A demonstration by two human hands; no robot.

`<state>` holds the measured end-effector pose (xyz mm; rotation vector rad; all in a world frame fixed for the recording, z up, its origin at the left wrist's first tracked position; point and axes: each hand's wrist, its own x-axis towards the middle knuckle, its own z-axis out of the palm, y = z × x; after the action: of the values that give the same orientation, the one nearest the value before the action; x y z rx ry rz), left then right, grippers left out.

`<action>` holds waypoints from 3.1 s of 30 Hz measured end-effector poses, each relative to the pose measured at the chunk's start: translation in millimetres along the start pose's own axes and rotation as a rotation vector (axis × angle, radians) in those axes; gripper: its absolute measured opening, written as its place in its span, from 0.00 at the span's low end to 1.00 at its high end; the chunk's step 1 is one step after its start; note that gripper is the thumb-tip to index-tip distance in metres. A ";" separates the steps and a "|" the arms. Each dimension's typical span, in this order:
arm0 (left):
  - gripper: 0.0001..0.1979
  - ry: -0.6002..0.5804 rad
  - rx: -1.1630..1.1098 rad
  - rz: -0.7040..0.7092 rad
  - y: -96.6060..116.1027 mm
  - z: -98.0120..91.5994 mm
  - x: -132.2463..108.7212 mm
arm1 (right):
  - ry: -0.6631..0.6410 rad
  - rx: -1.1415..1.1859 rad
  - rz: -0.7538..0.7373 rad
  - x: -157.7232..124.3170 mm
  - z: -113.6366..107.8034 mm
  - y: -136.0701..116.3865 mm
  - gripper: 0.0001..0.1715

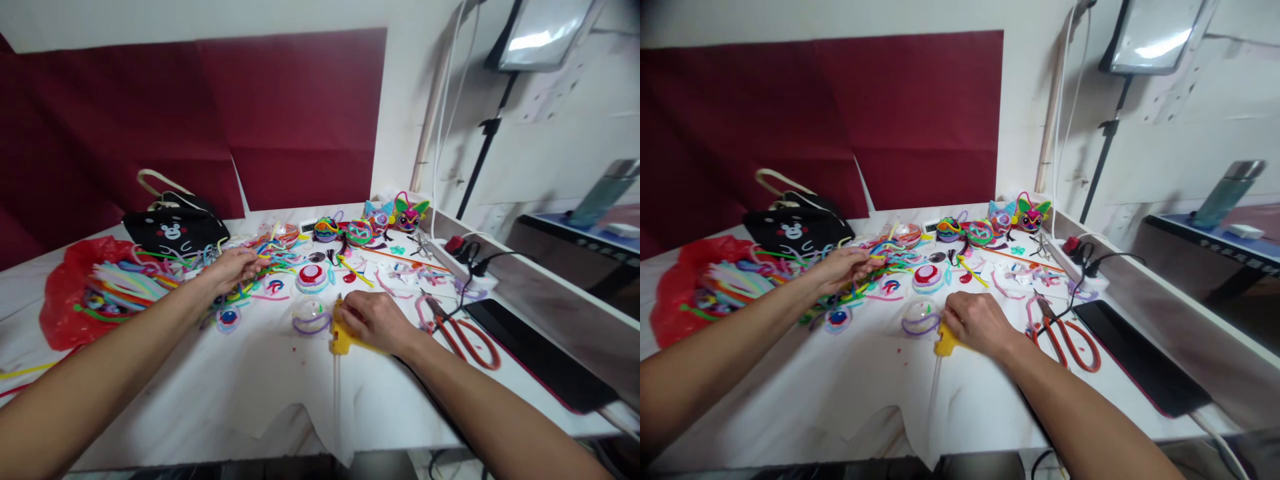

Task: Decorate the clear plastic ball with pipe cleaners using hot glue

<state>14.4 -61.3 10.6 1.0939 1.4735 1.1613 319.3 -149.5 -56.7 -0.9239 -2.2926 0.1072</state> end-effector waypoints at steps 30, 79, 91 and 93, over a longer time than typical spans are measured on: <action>0.10 0.018 -0.016 0.261 -56.5 1.6 -44.9 | 0.017 -0.026 -0.086 -1.4 -2.1 -1.3 0.13; 0.10 0.105 0.967 0.820 -87.2 -18.3 -37.5 | -0.005 0.028 -0.088 -1.6 4.0 -2.9 0.12; 0.13 0.158 1.125 1.006 -84.6 -27.1 -29.4 | 0.007 -0.020 -0.099 -2.4 0.5 -5.6 0.14; 0.15 0.124 1.157 0.981 -83.6 -27.7 -23.7 | 0.005 -0.016 -0.098 -2.4 0.3 -6.1 0.14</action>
<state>-16.6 -101.6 -65.1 2.7906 1.7651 0.8992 316.8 -155.6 -56.3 -0.8174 -2.3330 0.0446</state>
